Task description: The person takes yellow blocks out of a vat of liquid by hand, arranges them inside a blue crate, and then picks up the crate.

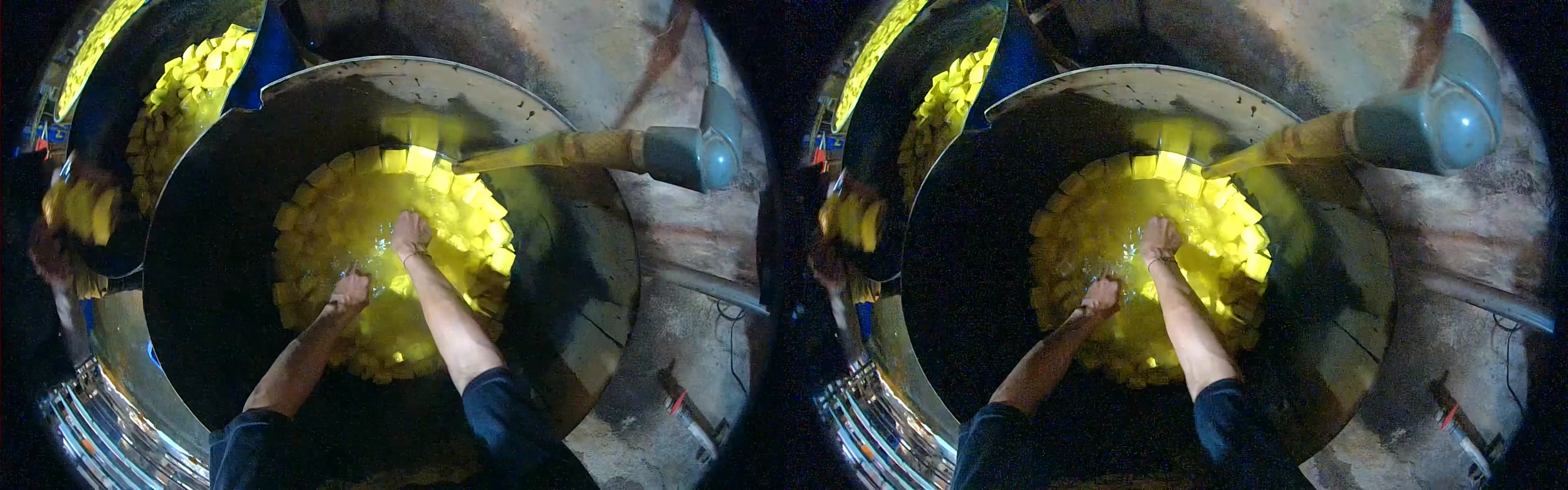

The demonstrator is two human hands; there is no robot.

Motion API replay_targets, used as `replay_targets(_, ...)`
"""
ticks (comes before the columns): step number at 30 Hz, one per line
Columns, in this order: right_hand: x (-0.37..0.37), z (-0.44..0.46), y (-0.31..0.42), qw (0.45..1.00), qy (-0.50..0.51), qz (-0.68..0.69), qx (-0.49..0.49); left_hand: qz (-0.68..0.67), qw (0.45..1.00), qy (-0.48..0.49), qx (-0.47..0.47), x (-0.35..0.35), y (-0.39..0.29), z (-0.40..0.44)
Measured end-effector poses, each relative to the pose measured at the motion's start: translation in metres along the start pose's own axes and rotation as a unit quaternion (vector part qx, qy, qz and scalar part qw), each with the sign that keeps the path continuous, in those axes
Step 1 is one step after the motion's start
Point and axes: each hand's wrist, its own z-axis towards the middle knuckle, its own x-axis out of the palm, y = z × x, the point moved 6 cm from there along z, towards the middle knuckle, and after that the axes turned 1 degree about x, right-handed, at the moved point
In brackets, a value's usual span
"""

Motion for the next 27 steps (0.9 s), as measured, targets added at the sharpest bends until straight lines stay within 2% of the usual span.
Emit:
replay_targets(1, 0.001, -0.002, -0.002, 0.998, 0.050, 0.008, 0.025, -0.046, 0.996, 0.066, -0.045, 0.008, 0.008, 0.001)
replay_targets(2, 0.016, 0.009, -0.016, 0.998, 0.051, 0.009, 0.024, -0.234, 0.972, 0.019, -0.025, 0.003, 0.013, -0.003)
replay_targets(4, 0.092, 0.038, -0.064, 0.969, 0.184, 0.162, 0.021, -0.415, 0.910, -0.029, -0.005, -0.004, 0.016, -0.009)
replay_targets(5, 0.046, 0.023, -0.054, 0.971, 0.186, 0.152, 0.001, -0.366, 0.912, -0.174, 0.069, -0.032, 0.011, -0.014)
replay_targets(6, -0.005, 0.006, -0.042, 0.972, 0.187, 0.142, -0.018, -0.342, 0.901, -0.245, 0.109, -0.055, 0.004, -0.021)
replay_targets(7, -0.028, -0.003, -0.042, 0.937, 0.225, 0.265, -0.038, -0.311, 0.885, -0.315, 0.145, -0.078, -0.003, -0.028)
replay_targets(8, -0.042, -0.009, -0.043, 0.915, 0.239, 0.321, -0.048, -0.466, 0.828, -0.259, 0.171, -0.092, -0.009, -0.029)
replay_targets(9, -0.058, -0.016, -0.044, 0.889, 0.255, 0.377, -0.056, -0.607, 0.746, -0.195, 0.192, -0.100, -0.015, -0.024)
replay_targets(10, -0.063, -0.026, -0.040, 0.839, 0.325, 0.429, -0.082, -0.611, 0.742, -0.194, 0.196, -0.096, -0.010, -0.011)
replay_targets(11, -0.068, -0.039, -0.034, 0.778, 0.393, 0.478, -0.107, -0.666, 0.705, -0.132, 0.205, -0.088, -0.007, 0.003)
replay_targets(12, -0.069, -0.047, -0.036, 0.781, 0.392, 0.475, -0.105, -0.759, 0.628, -0.085, 0.148, -0.091, -0.021, -0.003)
replay_targets(13, -0.070, -0.054, -0.036, 0.805, 0.346, 0.470, -0.107, -0.841, 0.532, -0.053, 0.082, -0.095, -0.037, -0.010)
replay_targets(14, -0.072, -0.061, -0.035, 0.826, 0.299, 0.465, -0.110, -0.842, 0.530, -0.052, 0.084, -0.100, -0.055, -0.013)
replay_targets(15, -0.072, -0.070, -0.030, 0.803, 0.331, 0.481, -0.122, -0.868, 0.485, -0.072, 0.075, -0.104, -0.065, -0.014)
replay_targets(16, -0.074, -0.077, -0.025, 0.804, 0.330, 0.479, -0.122, -0.892, 0.438, -0.092, 0.066, -0.107, -0.074, -0.017)
replay_targets(18, -0.082, -0.087, -0.012, 0.870, 0.243, 0.386, -0.186, -0.883, 0.452, -0.111, 0.068, -0.115, -0.094, -0.023)
replay_targets(19, -0.089, -0.090, -0.011, 0.906, 0.131, 0.356, -0.190, -0.898, 0.414, -0.137, 0.056, -0.115, -0.097, -0.025)
replay_targets(20, -0.088, -0.097, -0.006, 0.906, 0.129, 0.355, -0.191, -0.911, 0.376, -0.164, 0.045, -0.117, -0.098, -0.028)
replay_targets(21, -0.096, -0.101, -0.002, 0.899, 0.085, 0.389, -0.184, -0.918, 0.357, -0.158, 0.074, -0.116, -0.100, -0.027)
replay_targets(22, -0.105, -0.105, -0.001, 0.888, 0.043, 0.421, -0.177, -0.918, 0.355, -0.159, 0.077, -0.110, -0.101, -0.023)
replay_targets(23, -0.106, -0.107, 0.005, 0.884, 0.092, 0.418, -0.188, -0.903, 0.368, -0.196, 0.100, -0.108, -0.100, -0.022)
replay_targets(24, -0.115, -0.112, 0.012, 0.884, 0.091, 0.417, -0.191, -0.887, 0.381, -0.232, 0.123, -0.109, -0.101, -0.024)
replay_targets(25, -0.136, -0.119, 0.022, 0.915, -0.002, 0.347, -0.207, -0.882, 0.409, -0.229, 0.055, -0.111, -0.108, -0.031)
replay_targets(26, -0.152, -0.126, 0.032, 0.931, -0.096, 0.273, -0.220, -0.881, 0.408, -0.231, 0.059, -0.120, -0.121, -0.041)
replay_targets(27, -0.144, -0.123, 0.036, 0.922, -0.160, 0.229, -0.266, -0.920, 0.324, -0.204, 0.084, -0.130, -0.138, -0.051)
